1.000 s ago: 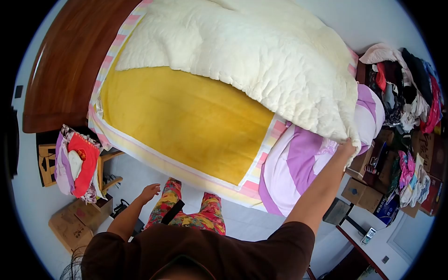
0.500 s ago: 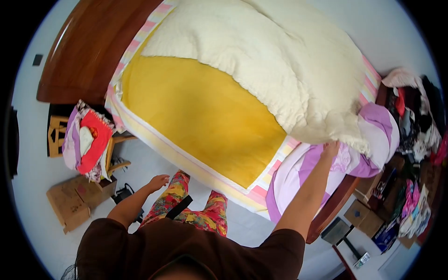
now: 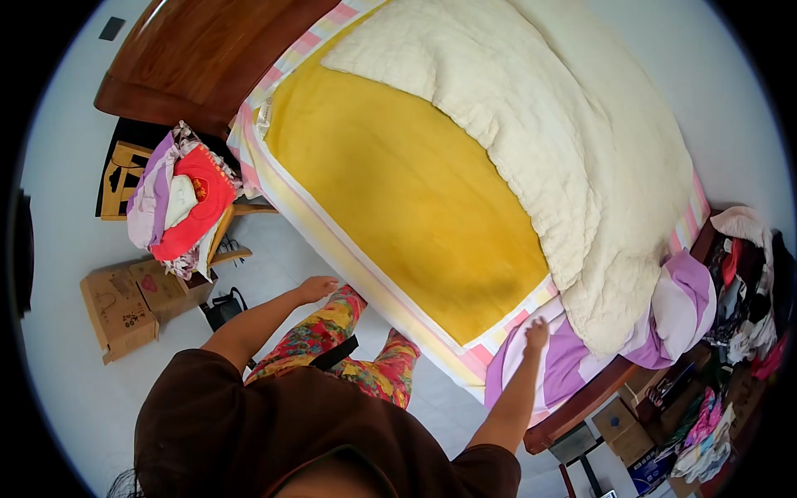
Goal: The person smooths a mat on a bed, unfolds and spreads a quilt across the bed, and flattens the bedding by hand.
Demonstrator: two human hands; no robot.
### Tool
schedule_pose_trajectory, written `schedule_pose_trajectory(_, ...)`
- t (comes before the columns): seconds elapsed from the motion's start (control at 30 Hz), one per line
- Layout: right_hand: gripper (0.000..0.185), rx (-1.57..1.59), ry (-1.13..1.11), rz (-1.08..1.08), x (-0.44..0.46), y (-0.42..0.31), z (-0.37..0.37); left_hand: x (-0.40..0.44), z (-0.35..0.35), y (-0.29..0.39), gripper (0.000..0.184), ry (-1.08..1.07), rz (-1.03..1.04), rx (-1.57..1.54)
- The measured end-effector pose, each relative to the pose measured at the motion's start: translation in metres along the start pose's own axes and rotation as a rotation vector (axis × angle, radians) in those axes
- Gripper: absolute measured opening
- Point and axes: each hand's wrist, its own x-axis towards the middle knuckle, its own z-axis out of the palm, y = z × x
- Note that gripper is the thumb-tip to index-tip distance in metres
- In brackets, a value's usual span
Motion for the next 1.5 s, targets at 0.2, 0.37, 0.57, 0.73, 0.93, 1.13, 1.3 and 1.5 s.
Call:
schedule_pose_trajectory(0.2, 0.034, -0.713, -0.283, -0.324, -0.094, 0.049, 0.141, 0.028, -0.086, -0.027, 0.039, 0.132, 0.049, 0.067)
schedule_pose_trajectory(0.37, 0.035, -0.713, -0.429, -0.439, -0.154, 0.037, 0.238, 0.025, -0.149, -0.038, 0.040, 0.150, -0.044, 0.057)
schedule_pose_trajectory(0.57, 0.034, -0.642, -0.583, -0.447, -0.209, -0.018, 0.290, 0.003, -0.152, -0.097, 0.039, 0.267, 0.022, 0.133)
schedule_pose_trajectory(0.73, 0.035, -0.662, -0.538, -0.378, -0.184, 0.003, 0.271, -0.035, -0.109, -0.109, 0.040, 0.225, -0.012, 0.093)
schedule_pose_trajectory(0.93, 0.034, -0.854, -0.294, -0.353, -0.155, 0.084, 0.209, -0.065, -0.083, -0.114, 0.042, 0.121, 0.039, 0.136)
schedule_pose_trajectory(1.13, 0.034, -0.535, -0.293, 0.033, -0.190, 0.062, 0.223, -0.025, -0.133, -0.114, 0.044, 0.115, 0.050, 0.166)
schedule_pose_trajectory(1.3, 0.041, -0.697, -0.290, -0.143, -0.163, 0.051, 0.301, 0.080, -0.207, -0.119, 0.041, 0.288, 0.075, -0.140)
schedule_pose_trajectory(1.5, 0.059, -0.723, -0.240, -0.241, -0.116, -0.016, 0.467, 0.218, -0.302, -0.094, 0.032, 0.231, 0.074, -0.460)
